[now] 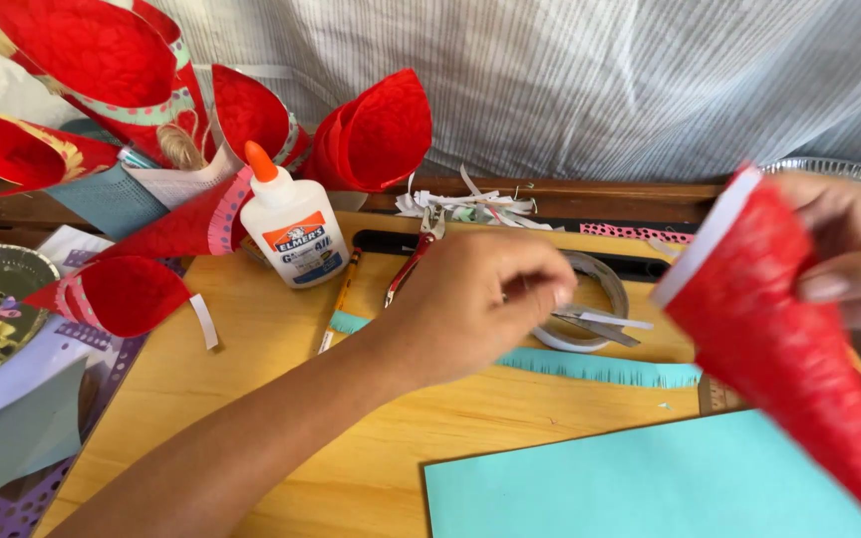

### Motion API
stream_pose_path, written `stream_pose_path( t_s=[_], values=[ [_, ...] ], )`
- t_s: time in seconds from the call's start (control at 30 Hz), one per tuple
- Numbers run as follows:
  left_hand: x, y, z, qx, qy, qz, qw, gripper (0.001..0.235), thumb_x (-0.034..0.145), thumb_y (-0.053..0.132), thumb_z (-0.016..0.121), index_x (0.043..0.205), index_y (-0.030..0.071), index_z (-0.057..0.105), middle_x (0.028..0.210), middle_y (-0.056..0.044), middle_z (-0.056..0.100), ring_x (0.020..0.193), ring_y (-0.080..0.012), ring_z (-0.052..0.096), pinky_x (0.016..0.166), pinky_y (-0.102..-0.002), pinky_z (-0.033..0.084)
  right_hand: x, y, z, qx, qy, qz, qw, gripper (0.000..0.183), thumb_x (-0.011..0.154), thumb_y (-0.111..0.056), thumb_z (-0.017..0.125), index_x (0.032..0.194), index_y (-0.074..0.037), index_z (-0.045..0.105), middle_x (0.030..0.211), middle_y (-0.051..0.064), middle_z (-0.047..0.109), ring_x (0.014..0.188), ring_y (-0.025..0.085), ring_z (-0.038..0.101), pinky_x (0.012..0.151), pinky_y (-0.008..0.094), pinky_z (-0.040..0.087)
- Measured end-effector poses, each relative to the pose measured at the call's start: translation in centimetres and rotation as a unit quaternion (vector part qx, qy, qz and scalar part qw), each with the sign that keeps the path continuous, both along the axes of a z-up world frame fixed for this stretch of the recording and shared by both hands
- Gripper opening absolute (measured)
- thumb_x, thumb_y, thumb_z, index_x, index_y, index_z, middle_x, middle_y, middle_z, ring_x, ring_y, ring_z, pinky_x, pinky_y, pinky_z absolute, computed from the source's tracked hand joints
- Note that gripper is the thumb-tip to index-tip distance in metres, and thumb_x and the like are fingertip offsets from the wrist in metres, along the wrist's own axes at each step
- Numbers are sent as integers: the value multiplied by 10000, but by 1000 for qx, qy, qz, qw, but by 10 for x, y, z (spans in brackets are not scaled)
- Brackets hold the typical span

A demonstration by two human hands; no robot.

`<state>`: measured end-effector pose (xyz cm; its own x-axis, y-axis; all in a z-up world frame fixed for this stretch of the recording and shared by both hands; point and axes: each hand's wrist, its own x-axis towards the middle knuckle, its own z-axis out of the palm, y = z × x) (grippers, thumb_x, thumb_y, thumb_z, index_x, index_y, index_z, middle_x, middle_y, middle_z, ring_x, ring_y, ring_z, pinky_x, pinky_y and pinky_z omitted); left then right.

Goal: Attaching a blue fringed paper strip to a red paper cone as part of a handcraft project.

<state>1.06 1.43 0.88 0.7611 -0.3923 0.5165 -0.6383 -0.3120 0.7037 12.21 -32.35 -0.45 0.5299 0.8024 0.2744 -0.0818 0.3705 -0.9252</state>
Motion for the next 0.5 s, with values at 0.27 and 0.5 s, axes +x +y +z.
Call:
stream_pose_path(
  t_s=[0.27, 0.5],
  values=[
    [-9, -30, -40, 307, -176, 29, 935, 110, 827, 71, 720, 720, 71, 696, 822, -91, 617, 838, -298, 562, 590, -450, 467, 5, -6, -11, 10, 5, -53, 999, 463, 790, -61, 830, 1184, 73, 626, 857, 200, 795, 645, 249, 795, 501, 340, 641],
    [-15, -42, -37, 270, -270, 44, 923, 327, 792, 212, 875, 1053, 120, 701, 1520, -234, 500, 1501, -401, 365, 1132, -594, 420, 10, -9, -20, 28, -1, -123, 992, 451, 771, -102, 730, 1192, 21, 622, 850, 132, 763, 650, 198, 768, 487, 265, 619]
  ],
)
